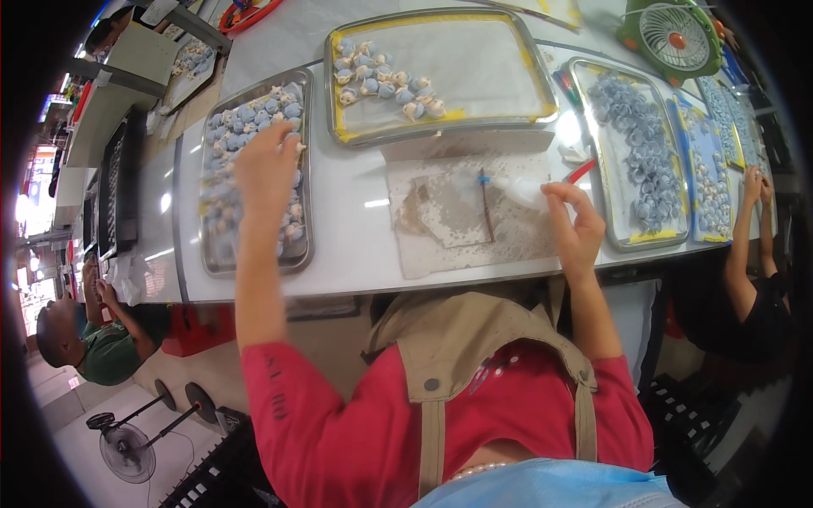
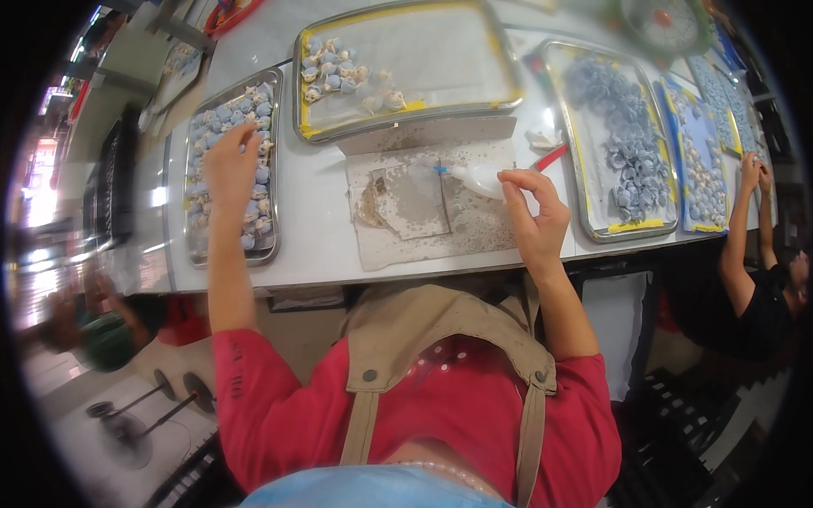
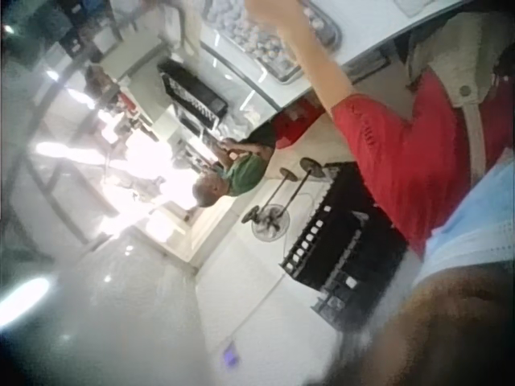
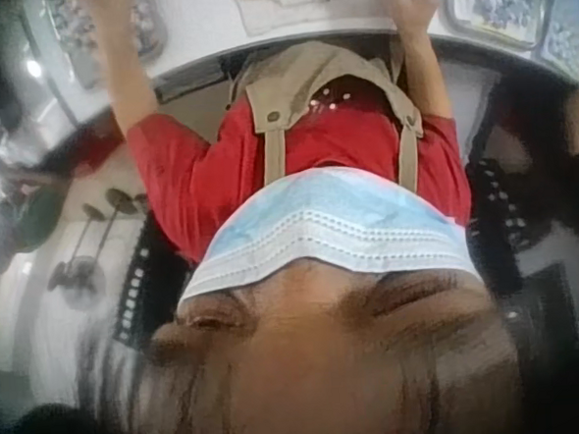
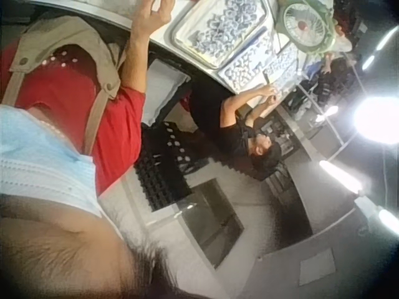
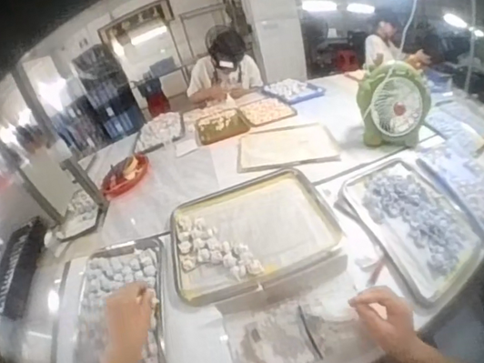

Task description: The person repeatedly picks up small, round, light-blue confections from a tray, applies a white substance to them using a squeeze bottle, and places them onto a second tray. The process is repetitive and involves handling the items one at a time.

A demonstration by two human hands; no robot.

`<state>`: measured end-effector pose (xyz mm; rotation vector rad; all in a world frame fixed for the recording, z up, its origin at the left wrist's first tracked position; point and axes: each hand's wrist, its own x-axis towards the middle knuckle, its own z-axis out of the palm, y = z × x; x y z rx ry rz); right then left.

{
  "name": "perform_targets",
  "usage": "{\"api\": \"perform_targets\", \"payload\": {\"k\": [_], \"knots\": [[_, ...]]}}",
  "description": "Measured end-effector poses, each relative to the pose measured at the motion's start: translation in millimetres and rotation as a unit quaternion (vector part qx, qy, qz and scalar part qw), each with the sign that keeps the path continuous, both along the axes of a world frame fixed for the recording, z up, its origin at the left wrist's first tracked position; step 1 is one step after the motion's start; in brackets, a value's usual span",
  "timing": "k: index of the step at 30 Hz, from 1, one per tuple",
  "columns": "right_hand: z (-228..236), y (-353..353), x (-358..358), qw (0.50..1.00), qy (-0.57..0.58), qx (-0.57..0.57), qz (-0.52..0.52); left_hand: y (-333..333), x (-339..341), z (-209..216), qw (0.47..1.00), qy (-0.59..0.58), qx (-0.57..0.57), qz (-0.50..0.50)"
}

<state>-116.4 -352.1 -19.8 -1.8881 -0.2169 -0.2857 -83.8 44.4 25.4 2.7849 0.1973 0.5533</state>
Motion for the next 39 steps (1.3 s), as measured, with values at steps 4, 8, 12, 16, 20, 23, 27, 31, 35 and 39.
{"api": "perform_targets", "payload": {"k": [4,8,12,16,20,23,27,31,35,39], "knots": [[-1,3,1,0.999,-0.014,-0.038,-0.013,-40,60,-15,0.995,0.028,0.018,-0.090],[-1,0,2,0.996,-0.031,-0.075,-0.033,-43,98,-42,0.982,0.081,0.126,-0.119],[-4,-5,6,0.987,-0.044,-0.154,-0.031,-37,100,-50,0.984,0.013,0.114,-0.133],[-10,-6,8,0.972,-0.052,-0.229,-0.011,-82,47,-19,0.974,-0.059,-0.155,-0.157],[-12,-7,7,0.965,-0.041,-0.258,0.034,-132,-37,-10,0.864,0.158,-0.459,-0.138],[-10,-6,2,0.974,-0.017,-0.225,0.023,-165,-76,-26,0.701,0.240,-0.661,-0.119],[-7,-7,-12,0.992,0.125,0.005,-0.009,-196,-99,-37,0.643,0.216,-0.728,-0.105],[12,-17,-30,0.987,0.122,0.102,0.003,-206,-103,-35,0.608,0.219,-0.757,-0.097],[23,-25,-39,0.998,0.029,0.040,0.026,-201,-108,-41,0.619,0.229,-0.743,-0.115],[37,-23,-42,0.994,-0.058,-0.091,0.028,-202,-111,-46,0.629,0.197,-0.740,-0.134]]}}
